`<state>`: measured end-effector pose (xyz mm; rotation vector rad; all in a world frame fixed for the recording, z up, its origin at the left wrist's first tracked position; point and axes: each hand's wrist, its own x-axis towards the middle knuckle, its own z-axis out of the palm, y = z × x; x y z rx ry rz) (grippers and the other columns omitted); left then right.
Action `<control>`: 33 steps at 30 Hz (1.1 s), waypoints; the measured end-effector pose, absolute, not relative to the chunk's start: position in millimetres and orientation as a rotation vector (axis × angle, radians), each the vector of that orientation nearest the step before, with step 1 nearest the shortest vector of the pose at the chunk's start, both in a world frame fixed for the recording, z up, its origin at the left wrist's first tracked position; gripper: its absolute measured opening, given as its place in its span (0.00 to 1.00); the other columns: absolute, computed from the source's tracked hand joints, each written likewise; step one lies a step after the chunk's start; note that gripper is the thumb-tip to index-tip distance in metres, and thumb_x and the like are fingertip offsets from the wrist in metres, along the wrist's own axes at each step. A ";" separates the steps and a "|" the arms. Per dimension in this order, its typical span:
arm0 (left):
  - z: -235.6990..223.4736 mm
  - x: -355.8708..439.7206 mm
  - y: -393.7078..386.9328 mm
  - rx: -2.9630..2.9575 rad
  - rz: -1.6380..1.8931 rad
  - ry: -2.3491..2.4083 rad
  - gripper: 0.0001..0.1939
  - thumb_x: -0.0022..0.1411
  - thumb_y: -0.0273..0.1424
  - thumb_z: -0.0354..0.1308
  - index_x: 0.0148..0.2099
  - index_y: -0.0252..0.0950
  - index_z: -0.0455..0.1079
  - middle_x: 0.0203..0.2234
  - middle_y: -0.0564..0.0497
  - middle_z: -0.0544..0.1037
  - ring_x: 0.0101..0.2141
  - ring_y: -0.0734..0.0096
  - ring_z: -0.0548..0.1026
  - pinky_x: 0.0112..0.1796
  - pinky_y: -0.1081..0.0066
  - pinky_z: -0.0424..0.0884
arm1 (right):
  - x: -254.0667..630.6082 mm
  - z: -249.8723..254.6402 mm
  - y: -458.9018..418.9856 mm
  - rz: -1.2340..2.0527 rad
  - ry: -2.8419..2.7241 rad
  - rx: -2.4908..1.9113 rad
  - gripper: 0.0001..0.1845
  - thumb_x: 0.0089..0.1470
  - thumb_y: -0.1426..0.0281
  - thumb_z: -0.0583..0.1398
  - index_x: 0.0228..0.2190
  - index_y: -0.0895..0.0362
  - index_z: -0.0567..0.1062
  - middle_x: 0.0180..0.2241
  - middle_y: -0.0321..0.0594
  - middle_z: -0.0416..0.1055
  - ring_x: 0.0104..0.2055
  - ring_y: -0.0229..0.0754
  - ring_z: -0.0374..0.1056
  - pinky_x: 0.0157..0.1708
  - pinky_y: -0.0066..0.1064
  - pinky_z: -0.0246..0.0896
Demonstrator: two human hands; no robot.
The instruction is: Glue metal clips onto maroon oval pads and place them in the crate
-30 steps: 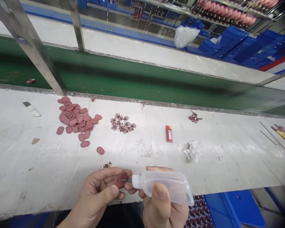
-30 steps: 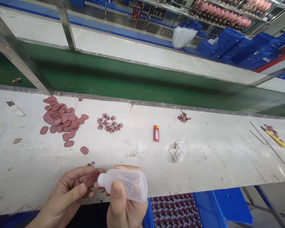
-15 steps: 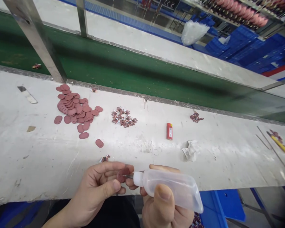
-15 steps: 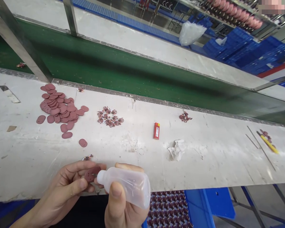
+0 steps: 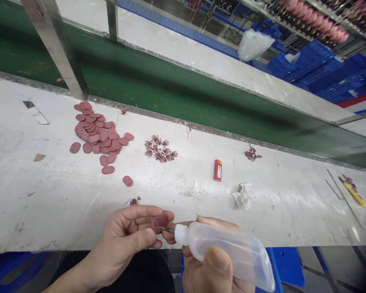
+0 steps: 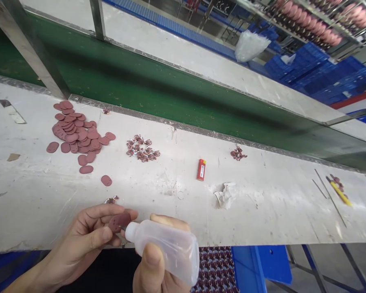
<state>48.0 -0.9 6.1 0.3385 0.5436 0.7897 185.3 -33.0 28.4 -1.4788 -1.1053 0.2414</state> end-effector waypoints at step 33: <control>6.9 50.0 -9.8 0.355 0.800 0.588 0.11 0.61 0.32 0.71 0.47 0.45 0.83 0.48 0.49 0.86 0.44 0.68 0.84 0.41 0.80 0.79 | 212.6 38.9 -32.2 0.988 -0.483 -1.138 0.22 0.57 0.49 0.65 0.34 0.56 0.79 0.15 0.30 0.67 0.16 0.42 0.71 0.15 0.31 0.68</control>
